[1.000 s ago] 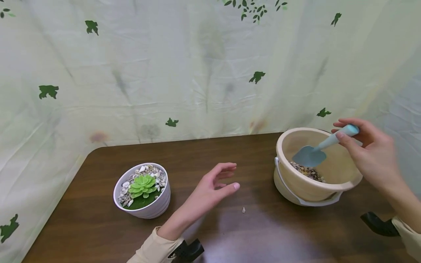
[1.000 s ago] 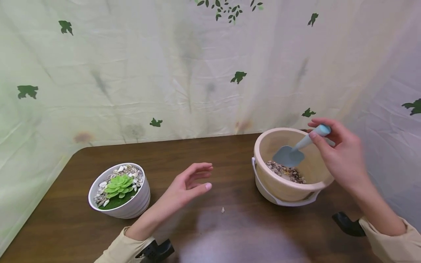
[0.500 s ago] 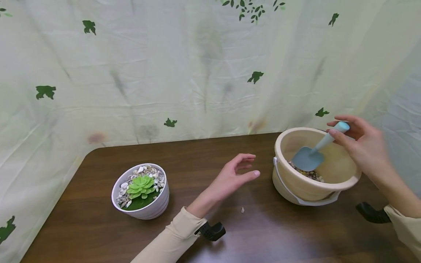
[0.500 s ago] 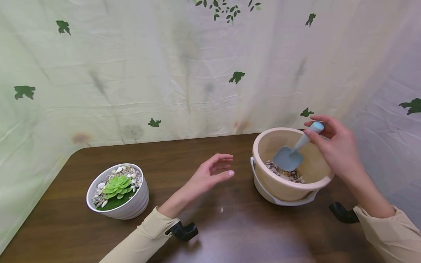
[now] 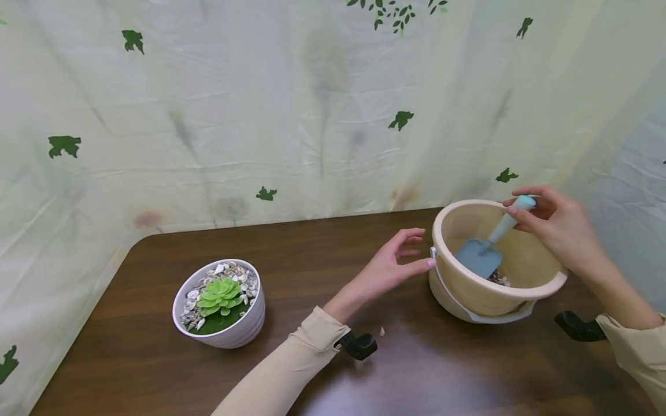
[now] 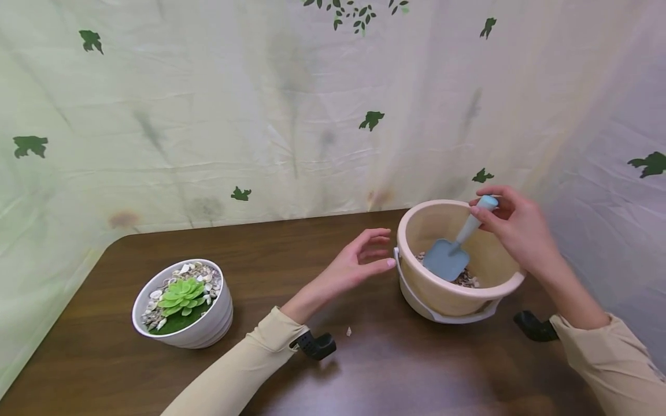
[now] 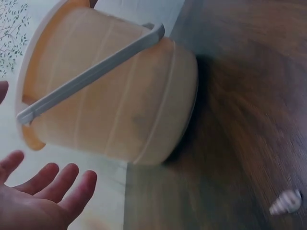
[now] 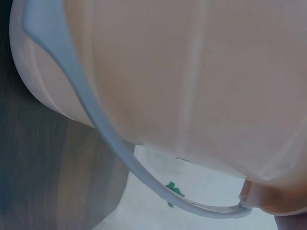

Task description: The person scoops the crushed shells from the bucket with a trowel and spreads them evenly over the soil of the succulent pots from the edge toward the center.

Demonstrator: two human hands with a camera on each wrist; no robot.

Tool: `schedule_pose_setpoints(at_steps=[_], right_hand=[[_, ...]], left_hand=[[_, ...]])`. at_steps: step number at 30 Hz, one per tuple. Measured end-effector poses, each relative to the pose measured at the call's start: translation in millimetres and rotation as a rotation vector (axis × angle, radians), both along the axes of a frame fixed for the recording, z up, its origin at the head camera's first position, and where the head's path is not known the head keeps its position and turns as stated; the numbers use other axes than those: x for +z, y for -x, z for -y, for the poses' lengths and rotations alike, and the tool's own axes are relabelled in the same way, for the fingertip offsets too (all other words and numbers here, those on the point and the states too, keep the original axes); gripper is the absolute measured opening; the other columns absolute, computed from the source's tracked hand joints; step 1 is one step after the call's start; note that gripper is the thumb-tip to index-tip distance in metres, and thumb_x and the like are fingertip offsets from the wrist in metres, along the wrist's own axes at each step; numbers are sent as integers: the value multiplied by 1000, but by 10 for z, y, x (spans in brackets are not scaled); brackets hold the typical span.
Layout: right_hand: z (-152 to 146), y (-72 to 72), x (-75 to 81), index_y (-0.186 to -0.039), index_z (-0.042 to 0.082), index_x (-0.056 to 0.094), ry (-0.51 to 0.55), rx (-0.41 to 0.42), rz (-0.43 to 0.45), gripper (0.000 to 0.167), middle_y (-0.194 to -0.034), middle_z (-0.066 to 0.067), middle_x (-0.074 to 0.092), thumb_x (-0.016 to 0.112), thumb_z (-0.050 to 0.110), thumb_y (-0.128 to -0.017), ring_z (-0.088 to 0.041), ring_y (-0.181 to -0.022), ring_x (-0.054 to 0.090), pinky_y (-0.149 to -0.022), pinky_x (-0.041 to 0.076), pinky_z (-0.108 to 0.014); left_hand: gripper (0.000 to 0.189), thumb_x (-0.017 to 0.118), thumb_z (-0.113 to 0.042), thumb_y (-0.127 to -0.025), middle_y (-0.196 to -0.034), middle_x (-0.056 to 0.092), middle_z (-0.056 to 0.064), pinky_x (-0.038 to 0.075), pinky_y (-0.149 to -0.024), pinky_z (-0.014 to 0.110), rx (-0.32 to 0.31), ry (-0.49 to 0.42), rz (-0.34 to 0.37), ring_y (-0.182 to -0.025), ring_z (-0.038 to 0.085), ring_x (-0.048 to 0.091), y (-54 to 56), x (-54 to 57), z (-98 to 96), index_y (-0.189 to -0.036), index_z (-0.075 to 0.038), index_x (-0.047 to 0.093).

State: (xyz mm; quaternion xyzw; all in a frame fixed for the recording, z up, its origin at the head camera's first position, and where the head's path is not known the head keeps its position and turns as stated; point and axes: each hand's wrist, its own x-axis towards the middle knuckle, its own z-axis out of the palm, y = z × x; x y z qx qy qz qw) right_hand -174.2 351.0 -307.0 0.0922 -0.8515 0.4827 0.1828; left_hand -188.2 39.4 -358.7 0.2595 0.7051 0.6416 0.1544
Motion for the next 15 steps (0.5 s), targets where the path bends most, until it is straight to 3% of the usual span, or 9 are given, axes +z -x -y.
schedule_pose_setpoints(at_steps=[5, 9, 12, 15], right_hand=[[10, 7, 3, -123, 3, 59, -10, -12, 12, 33, -105, 1, 68, 69, 7, -92, -7, -86, 69, -69, 54, -23], [23, 4, 10, -127, 4, 58, -38, -11, 24, 36, -104, 5, 68, 68, 9, -93, -6, -87, 68, -69, 54, -22], [29, -1, 22, -132, 6, 56, -112, -18, 47, 39, -104, 6, 70, 66, 15, -95, -2, -86, 67, -70, 53, -19], [21, -11, 31, -134, 9, 54, -194, -16, 70, 41, -105, -3, 72, 65, 18, -96, 0, -85, 66, -70, 52, -15]], left_hand=[[61, 73, -28, -89, -138, 48, -11, 49, -82, 34, -30, -39, -10, -120, 13, 52, 31, -2, -158, -144, -36, 45], [62, 72, -31, -89, -142, 45, -17, 49, -83, 32, -51, -17, -35, -121, 13, 49, 43, 4, -234, -145, -34, 46], [66, 74, -33, -87, -146, 42, -14, 48, -85, 30, -51, 7, -25, -125, 15, 47, 45, 18, -268, -146, -34, 44], [73, 77, -33, -84, -149, 39, -10, 48, -86, 29, -54, 13, -8, -128, 14, 44, 48, 32, -310, -147, -33, 40]])
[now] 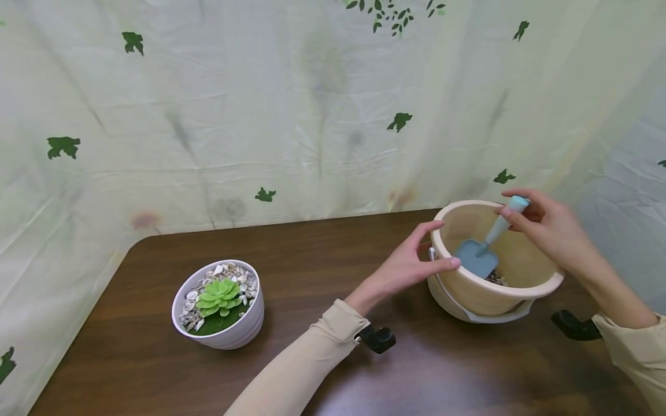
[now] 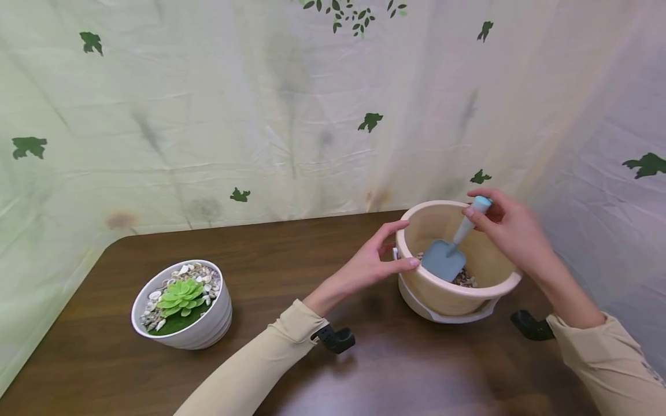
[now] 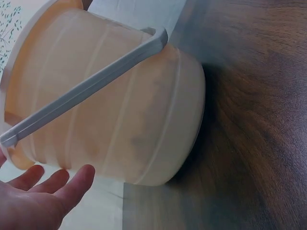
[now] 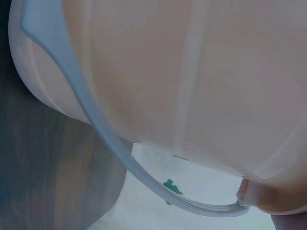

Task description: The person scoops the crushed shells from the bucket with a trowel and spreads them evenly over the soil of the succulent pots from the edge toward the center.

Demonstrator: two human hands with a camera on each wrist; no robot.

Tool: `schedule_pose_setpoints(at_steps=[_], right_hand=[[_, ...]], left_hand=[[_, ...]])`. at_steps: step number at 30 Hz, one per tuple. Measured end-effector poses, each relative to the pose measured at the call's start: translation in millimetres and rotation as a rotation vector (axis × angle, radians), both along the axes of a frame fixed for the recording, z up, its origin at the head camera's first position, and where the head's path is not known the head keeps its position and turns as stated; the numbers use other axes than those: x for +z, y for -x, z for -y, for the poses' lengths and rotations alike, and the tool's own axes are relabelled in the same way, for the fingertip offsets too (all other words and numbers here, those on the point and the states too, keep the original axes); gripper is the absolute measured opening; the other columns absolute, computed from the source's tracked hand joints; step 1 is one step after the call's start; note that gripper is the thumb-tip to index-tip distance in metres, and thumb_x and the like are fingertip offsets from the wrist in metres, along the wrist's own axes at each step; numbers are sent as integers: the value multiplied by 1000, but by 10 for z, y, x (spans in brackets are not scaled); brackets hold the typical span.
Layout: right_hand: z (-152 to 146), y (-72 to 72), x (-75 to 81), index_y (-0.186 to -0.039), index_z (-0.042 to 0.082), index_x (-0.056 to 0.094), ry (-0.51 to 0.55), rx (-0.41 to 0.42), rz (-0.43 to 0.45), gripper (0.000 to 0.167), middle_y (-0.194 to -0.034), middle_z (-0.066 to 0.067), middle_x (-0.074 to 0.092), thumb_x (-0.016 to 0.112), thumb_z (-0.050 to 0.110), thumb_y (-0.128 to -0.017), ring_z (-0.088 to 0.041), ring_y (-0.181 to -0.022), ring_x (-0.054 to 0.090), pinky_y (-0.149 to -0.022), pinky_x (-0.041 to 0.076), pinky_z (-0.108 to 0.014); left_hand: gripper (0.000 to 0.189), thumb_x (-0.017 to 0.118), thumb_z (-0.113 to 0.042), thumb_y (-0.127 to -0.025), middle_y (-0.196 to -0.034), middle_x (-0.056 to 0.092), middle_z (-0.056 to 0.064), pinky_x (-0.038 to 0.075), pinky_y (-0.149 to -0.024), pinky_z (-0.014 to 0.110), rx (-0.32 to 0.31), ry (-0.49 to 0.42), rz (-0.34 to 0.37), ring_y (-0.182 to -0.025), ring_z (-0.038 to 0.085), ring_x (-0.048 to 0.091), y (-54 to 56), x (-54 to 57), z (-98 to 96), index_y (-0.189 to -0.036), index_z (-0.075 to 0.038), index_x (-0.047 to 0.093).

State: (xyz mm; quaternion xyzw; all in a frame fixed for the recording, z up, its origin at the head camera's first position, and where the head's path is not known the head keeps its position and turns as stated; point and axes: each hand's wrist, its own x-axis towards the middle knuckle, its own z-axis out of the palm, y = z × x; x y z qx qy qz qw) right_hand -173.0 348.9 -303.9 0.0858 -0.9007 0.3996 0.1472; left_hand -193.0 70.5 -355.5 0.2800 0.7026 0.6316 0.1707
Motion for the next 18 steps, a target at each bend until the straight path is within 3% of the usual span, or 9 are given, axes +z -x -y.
schedule_pose_setpoints(at_steps=[3, 8, 11, 18], right_hand=[[4, 9, -1, -135, 11, 53, -57, 26, -3, 40, -107, -11, 72, 64, 15, -97, -1, -84, 65, -69, 51, -14], [3, 16, -9, -136, 10, 53, -69, 65, -11, 40, -107, -6, 69, 61, 6, -97, 5, -90, 63, -69, 53, -17], [10, 5, 7, -135, 8, 53, -80, 82, -5, 38, -108, -11, 67, 60, 3, -97, 7, -92, 61, -68, 53, -19], [0, -25, 64, -139, 7, 50, -206, 153, 69, 41, -109, -20, 65, 57, 4, -99, 3, -89, 61, -66, 56, -24]], left_hand=[[78, 78, -30, -84, -151, 36, -8, 46, -89, 28, -15, -20, 4, -130, 11, 41, 12, 0, -28, -149, -33, 36], [81, 76, -26, -85, -151, 35, -6, 44, -91, 27, -39, -55, 15, -131, 9, 38, 31, -22, -69, -151, -33, 32], [82, 77, -25, -84, -150, 37, -5, 45, -90, 26, -40, -63, 31, -131, 8, 39, 29, -24, -69, -151, -35, 32], [83, 79, -25, -82, -150, 37, -7, 46, -89, 27, -38, -76, 54, -132, 11, 39, 24, -23, -57, -151, -36, 34]])
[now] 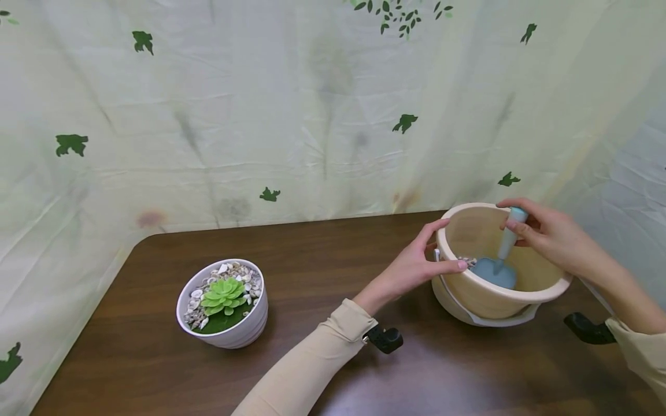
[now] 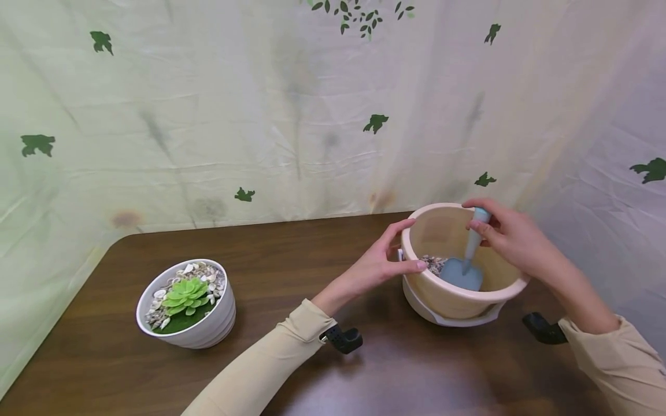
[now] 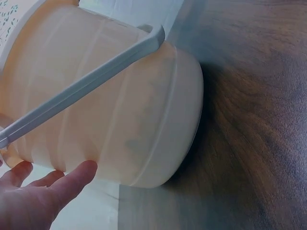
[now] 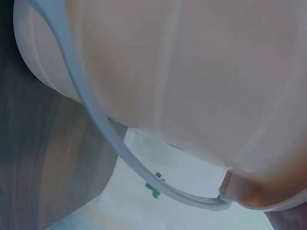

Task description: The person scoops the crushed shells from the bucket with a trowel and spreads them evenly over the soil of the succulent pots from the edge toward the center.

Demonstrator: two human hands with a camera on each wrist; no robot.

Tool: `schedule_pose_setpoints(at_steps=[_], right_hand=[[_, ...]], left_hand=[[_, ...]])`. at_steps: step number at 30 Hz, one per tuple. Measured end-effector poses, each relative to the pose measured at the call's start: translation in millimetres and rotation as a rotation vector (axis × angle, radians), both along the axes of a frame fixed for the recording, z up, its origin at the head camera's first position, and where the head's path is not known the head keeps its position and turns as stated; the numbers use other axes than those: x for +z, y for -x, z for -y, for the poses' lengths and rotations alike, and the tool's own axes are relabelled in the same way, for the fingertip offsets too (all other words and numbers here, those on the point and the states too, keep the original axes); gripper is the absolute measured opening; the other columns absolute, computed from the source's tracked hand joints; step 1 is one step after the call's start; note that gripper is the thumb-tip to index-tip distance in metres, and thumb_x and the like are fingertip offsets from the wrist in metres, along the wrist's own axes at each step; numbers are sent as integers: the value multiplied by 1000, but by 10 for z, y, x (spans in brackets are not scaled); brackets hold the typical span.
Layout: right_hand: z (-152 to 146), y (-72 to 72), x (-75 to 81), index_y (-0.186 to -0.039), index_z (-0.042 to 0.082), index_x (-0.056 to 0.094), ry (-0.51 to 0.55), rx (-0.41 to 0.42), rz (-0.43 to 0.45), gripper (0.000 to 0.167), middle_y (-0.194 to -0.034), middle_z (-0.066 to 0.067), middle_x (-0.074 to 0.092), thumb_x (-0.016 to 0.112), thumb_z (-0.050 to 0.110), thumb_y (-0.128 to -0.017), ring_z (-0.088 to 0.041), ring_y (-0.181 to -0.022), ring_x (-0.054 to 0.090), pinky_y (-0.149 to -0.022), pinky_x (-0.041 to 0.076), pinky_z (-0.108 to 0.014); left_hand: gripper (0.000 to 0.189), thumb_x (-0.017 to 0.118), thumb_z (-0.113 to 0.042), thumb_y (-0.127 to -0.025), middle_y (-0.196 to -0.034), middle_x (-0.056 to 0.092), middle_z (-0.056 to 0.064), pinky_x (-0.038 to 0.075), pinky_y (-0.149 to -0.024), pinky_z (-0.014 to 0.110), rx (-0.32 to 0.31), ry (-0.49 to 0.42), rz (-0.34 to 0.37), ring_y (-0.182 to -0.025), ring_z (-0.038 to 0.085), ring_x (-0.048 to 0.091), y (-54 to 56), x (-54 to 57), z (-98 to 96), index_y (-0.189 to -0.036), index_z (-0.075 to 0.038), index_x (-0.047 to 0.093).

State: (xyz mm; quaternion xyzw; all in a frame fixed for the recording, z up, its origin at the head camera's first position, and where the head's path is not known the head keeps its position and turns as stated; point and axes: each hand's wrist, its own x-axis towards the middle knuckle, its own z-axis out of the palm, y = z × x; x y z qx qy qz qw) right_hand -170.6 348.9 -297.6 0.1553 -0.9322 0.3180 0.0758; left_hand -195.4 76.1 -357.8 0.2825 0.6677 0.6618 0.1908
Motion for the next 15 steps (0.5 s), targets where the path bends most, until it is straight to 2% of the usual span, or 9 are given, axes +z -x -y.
schedule_pose_setpoints(at_steps=[3, 9, 15], right_hand=[[-1, -3, 5, -137, 6, 49, -4, 30, 18, 37, -109, -20, 64, 55, 6, -100, 2, -89, 61, -66, 57, -30], [48, -4, -6, -125, 2, 51, 32, 35, 41, 26, -101, -17, 60, 55, 4, -100, -11, -81, 63, -64, 57, -34], [126, -6, -8, -128, -2, 44, 84, 28, 124, 28, -105, -23, 59, 50, 11, -103, -12, -84, 62, -65, 58, -38]], left_hand=[[82, 79, -24, -82, -150, 37, -7, 47, -88, 27, 1, -10, 12, -132, 12, 40, 1, 0, 3, -150, -36, 34], [81, 79, -21, -82, -149, 39, -9, 47, -88, 27, 13, -24, 17, -131, 13, 40, 5, -16, -14, -149, -35, 36], [80, 80, -18, -82, -148, 39, -10, 47, -87, 26, 25, -33, 25, -130, 12, 40, 3, -23, -27, -149, -33, 37]])
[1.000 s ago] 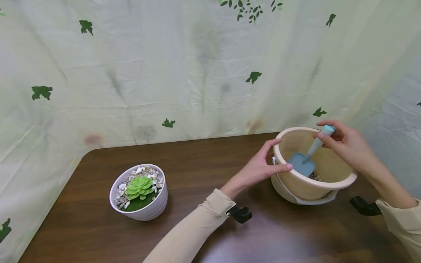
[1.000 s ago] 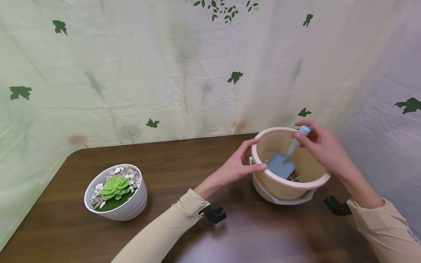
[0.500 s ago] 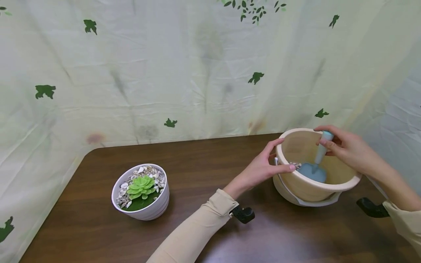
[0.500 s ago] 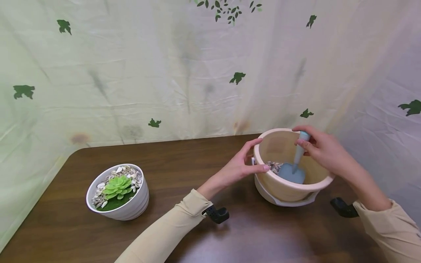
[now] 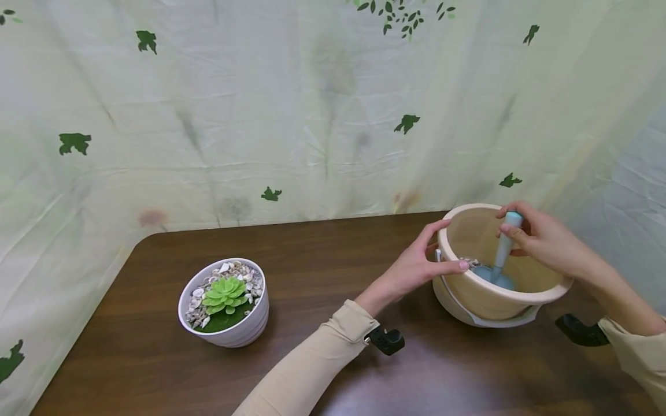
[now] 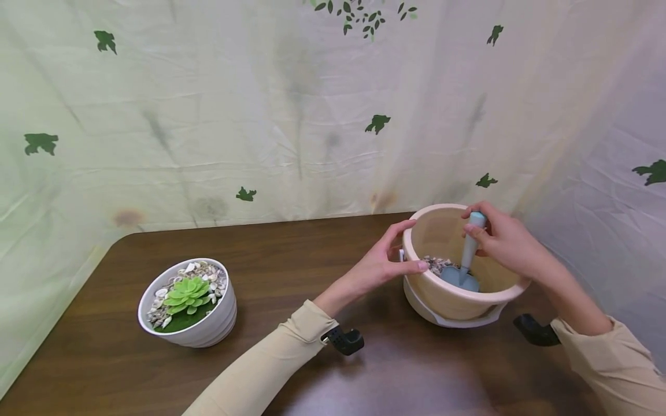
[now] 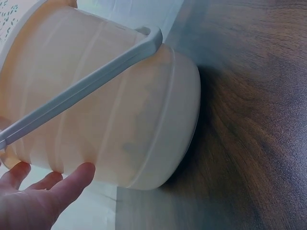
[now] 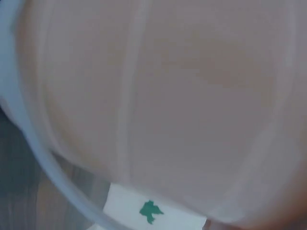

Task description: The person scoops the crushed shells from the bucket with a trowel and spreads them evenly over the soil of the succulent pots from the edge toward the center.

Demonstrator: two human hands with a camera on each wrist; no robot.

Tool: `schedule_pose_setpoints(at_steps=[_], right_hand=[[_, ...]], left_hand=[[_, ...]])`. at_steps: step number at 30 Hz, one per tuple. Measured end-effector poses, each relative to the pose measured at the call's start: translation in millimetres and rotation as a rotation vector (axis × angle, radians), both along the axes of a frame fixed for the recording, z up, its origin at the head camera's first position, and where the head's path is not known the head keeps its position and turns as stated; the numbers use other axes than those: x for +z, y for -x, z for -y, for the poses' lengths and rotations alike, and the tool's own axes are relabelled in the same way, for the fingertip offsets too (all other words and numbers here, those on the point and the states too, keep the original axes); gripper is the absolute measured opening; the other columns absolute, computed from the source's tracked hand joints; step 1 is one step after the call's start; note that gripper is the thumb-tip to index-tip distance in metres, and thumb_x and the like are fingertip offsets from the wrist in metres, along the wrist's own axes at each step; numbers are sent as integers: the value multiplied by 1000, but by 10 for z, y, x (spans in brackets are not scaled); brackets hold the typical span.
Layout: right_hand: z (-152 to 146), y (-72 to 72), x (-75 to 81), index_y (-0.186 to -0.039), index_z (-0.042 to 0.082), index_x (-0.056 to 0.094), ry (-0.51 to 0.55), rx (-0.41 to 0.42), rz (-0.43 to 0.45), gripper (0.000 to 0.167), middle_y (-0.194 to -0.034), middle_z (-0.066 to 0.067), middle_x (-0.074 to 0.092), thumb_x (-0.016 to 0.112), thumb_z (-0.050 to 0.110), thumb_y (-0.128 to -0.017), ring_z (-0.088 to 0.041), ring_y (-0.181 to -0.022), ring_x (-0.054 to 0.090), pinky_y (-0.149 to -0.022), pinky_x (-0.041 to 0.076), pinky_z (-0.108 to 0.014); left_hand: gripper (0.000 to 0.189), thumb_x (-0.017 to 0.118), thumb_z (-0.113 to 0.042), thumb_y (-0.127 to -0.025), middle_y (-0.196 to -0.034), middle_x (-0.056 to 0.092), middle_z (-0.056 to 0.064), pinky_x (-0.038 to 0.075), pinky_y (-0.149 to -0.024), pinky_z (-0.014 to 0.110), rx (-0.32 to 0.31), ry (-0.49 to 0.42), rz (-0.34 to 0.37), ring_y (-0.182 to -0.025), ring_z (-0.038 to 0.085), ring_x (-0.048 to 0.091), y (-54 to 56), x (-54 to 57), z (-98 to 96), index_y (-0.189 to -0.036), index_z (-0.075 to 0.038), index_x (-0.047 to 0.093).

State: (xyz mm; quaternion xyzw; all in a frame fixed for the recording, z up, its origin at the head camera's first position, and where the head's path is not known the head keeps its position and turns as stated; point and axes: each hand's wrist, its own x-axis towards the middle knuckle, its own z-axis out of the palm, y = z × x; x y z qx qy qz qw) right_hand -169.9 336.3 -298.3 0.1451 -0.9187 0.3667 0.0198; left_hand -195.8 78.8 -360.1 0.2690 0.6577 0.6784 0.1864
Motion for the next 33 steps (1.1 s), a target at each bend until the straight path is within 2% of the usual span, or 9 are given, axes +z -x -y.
schedule_pose_setpoints(at_steps=[10, 17, 20, 24, 26, 33], right_hand=[[94, 78, 24, -135, -6, 37, 63, -98, 148, 43, -118, -28, 55, 48, 23, -105, -15, -94, 61, -71, 57, -42], [89, 125, 10, -133, -10, 35, 148, -78, 163, 44, -120, -32, 52, 47, 21, -105, -8, -89, 63, -71, 57, -43], [64, 115, 4, -130, -12, 34, 214, -68, 153, 41, -115, -24, 59, 46, 20, -106, -10, -86, 66, -70, 57, -41], [19, 85, -9, -126, -11, 34, 315, -77, 127, 37, -103, -1, 66, 43, 18, -106, -13, -84, 68, -69, 57, -37], [-1, 68, -16, -125, -9, 35, 361, -88, 115, 33, -98, 5, 66, 44, 16, -105, -11, -84, 68, -68, 57, -34], [-30, 13, -29, -116, -5, 41, 646, -67, 112, 21, -95, 0, 69, 50, 7, -102, -13, -82, 69, -63, 57, -35]], left_hand=[[80, 79, -19, -82, -148, 39, -9, 48, -86, 27, 3, -4, 8, -129, 15, 40, 11, 13, 34, -149, -32, 37], [80, 78, -17, -82, -147, 40, -10, 48, -85, 26, 11, -22, 19, -127, 10, 42, 13, 18, 42, -149, -32, 37], [79, 78, -16, -83, -146, 41, -10, 48, -86, 25, 5, -29, 17, -126, 8, 43, 9, 10, 31, -149, -31, 37], [79, 77, -15, -84, -148, 40, -11, 45, -89, 25, -1, -33, 10, -128, 9, 42, 3, -3, 10, -150, -31, 36], [80, 76, -15, -84, -148, 40, -11, 44, -90, 25, -3, -29, 7, -130, 9, 40, -2, -7, 1, -150, -32, 35], [80, 75, -14, -85, -150, 37, -11, 44, -91, 25, -20, -36, 11, -130, 9, 39, -9, -9, -18, -151, -32, 33]])
